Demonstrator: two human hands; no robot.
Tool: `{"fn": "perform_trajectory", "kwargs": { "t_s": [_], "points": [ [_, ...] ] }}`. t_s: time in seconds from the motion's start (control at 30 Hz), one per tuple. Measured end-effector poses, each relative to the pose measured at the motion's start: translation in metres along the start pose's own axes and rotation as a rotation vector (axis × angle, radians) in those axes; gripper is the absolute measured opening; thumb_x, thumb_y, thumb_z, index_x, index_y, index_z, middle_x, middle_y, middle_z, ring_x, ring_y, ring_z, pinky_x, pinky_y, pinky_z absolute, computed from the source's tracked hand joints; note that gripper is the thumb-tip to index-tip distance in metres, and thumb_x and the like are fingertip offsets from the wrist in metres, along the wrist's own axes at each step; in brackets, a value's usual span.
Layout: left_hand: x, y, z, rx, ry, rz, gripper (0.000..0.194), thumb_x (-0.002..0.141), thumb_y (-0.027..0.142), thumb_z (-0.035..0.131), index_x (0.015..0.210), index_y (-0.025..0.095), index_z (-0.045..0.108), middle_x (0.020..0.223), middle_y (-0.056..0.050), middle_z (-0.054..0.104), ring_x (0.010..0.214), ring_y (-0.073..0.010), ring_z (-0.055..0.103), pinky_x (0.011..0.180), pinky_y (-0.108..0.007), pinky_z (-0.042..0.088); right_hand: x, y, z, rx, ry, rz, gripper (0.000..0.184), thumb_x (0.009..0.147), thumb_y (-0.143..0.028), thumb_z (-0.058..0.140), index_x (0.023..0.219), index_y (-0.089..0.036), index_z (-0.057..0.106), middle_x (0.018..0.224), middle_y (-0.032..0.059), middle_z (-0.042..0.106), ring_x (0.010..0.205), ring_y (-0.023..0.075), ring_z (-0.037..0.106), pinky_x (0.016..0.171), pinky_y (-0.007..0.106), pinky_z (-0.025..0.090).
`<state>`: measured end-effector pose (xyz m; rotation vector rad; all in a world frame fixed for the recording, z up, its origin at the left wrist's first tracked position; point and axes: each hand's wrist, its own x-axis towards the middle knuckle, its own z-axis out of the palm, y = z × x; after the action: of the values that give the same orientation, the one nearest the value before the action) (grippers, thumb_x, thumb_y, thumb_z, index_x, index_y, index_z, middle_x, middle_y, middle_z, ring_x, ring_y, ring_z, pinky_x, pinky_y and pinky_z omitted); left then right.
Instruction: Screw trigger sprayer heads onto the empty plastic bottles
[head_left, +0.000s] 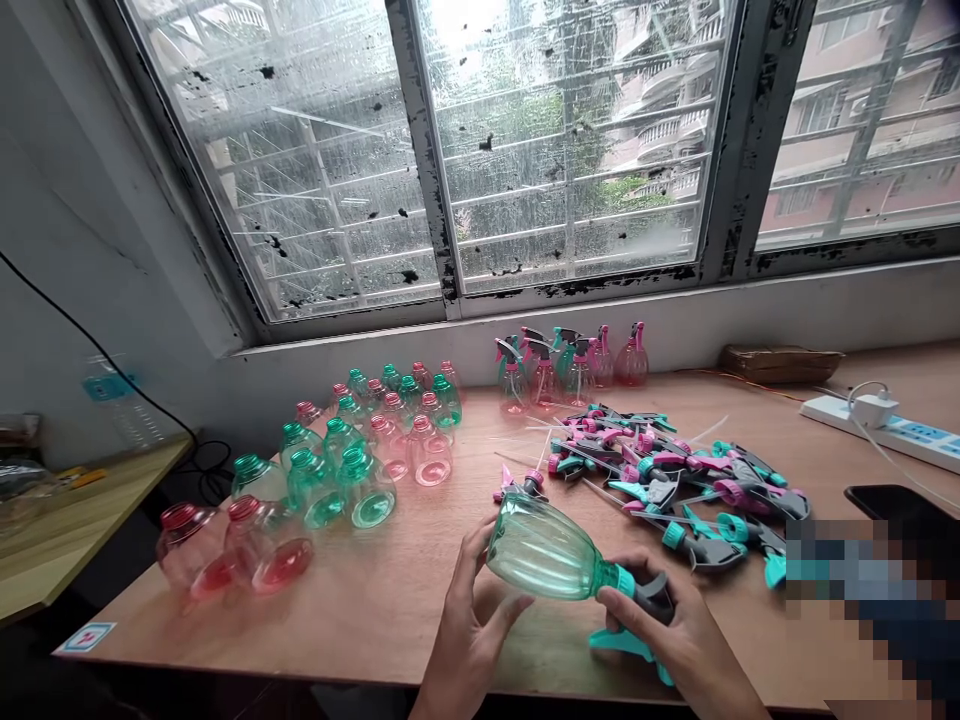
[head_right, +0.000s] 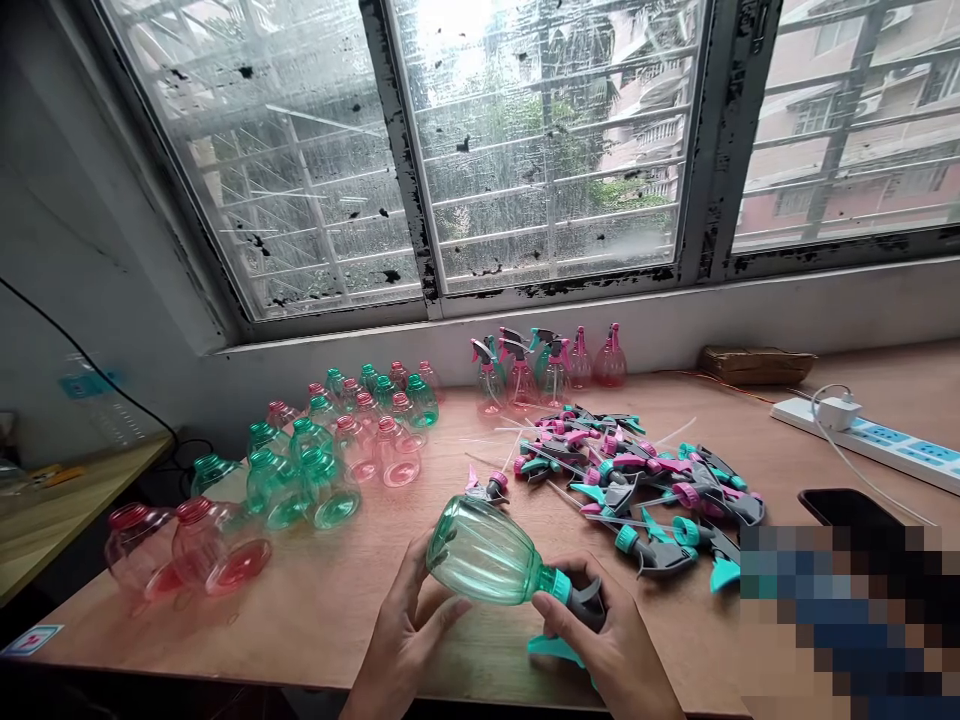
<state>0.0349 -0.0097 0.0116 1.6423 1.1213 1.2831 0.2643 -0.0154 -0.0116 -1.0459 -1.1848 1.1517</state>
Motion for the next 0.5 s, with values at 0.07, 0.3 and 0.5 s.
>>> {"fn": "perform_trajectory", "kwargs": {
  "t_s": [0.07, 0.3, 0.5],
  "points": [
    [-0.0006, -0.0014, 0.0002, -0.017, 0.001, -0.014, 0.065, 0.086, 0.037, 0.077, 0.144, 0.031, 0.047, 0.155, -0.009, 0.047, 0.144, -0.0338, 0.042, 0.121, -0.049, 0.03, 0.0, -0.0002, -0.0002, -0.026, -0.026, -0.005, 0.03, 0.082, -0.046, 0.078, 0.092, -0.02, 0.069, 0.066, -0.0017, 0.067, 0.062, 0.0185, 0.065, 0.059, 0.027, 0.057],
    [0.0, -0.0014, 0.0017, -0.132, 0.024, -0.026, 0.059, 0.086, 0.043, 0.075, 0.136, 0.024, 0.05, 0.15, -0.014, 0.052, 0.145, -0.0363, 0.041, 0.119, -0.048, 0.034, -0.0013, 0.0033, 0.0001, -0.063, -0.022, -0.036, 0.03, 0.077, -0.044, 0.082, 0.092, -0.021, 0.07, 0.07, -0.0027, 0.068, 0.064, 0.0176, 0.064, 0.057, 0.025, 0.053],
    [0.0021, 0.0001, 0.003, -0.043, 0.04, 0.017, 0.057, 0.086, 0.041, 0.077, 0.136, 0.03, 0.053, 0.151, -0.008, 0.05, 0.141, -0.0334, 0.046, 0.118, -0.047, 0.035, -0.0018, 0.0021, 0.0002, -0.004, 0.021, -0.006, 0.033, 0.079, -0.049, 0.08, 0.092, -0.02, 0.071, 0.06, -0.0015, 0.068, 0.057, 0.0178, 0.064, 0.055, 0.025, 0.056]
  ]
}}
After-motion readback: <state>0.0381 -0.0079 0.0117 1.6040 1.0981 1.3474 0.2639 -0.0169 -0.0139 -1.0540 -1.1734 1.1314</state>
